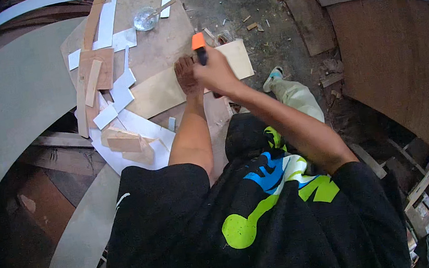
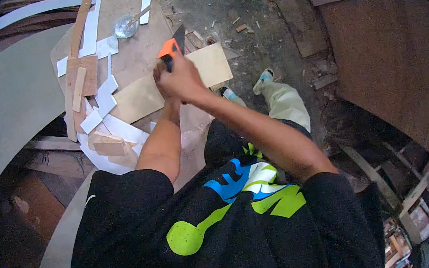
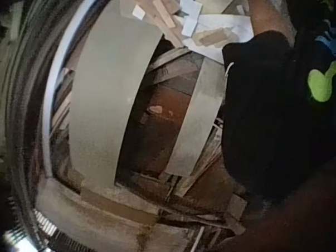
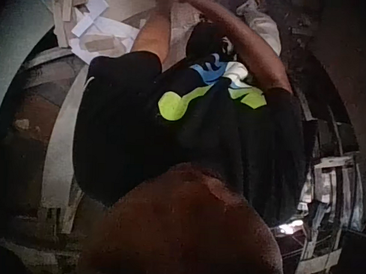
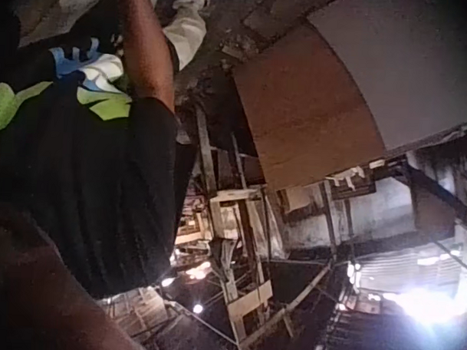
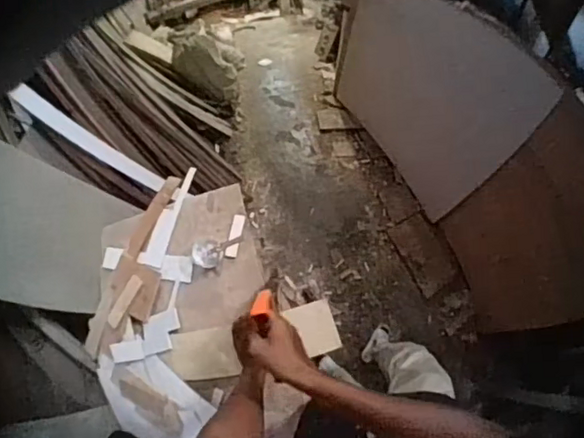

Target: The person cuts a wooden board using a hand saw while holding the board in place by hand.

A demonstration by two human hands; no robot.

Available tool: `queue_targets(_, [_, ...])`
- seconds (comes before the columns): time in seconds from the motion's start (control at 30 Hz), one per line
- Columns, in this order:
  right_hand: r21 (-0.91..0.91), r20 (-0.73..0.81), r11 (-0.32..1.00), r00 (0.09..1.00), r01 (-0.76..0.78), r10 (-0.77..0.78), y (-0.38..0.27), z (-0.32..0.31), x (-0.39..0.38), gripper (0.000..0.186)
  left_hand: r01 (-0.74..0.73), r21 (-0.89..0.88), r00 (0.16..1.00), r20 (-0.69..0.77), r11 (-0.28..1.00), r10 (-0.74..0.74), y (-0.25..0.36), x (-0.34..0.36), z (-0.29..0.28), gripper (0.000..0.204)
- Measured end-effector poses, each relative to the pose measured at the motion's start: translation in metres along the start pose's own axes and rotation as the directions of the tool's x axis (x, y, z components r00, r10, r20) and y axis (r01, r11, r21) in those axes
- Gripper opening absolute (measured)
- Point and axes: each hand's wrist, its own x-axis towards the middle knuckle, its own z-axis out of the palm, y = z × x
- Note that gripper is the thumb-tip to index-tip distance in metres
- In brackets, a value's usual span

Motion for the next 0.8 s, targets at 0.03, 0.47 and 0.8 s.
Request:
queue_targets(0.03, [0.111,0.014,0.994,1.000,0.016,-0.018,-0.005,-0.003,-0.004,0.010,0.011,-0.018,1.000,0.027,1.000,-0.011,-0.010,-0.003,-0.002,0.015])
queue_targets(0.47, [0.203,0.171,0.970,0.980,-0.131,0.097,-0.055,-0.031,-0.068,0.009,0.011,0.035,0.997,0.071,0.999,-0.014,-0.012,-0.009,-0.013,0.019])
queue_targets(0.8, [0.194,0.132,0.972,0.986,-0.131,0.106,-0.037,-0.032,-0.048,0.011,0.071,0.086,0.994,0.072,0.994,-0.077,-0.018,-0.012,-0.004,0.019])
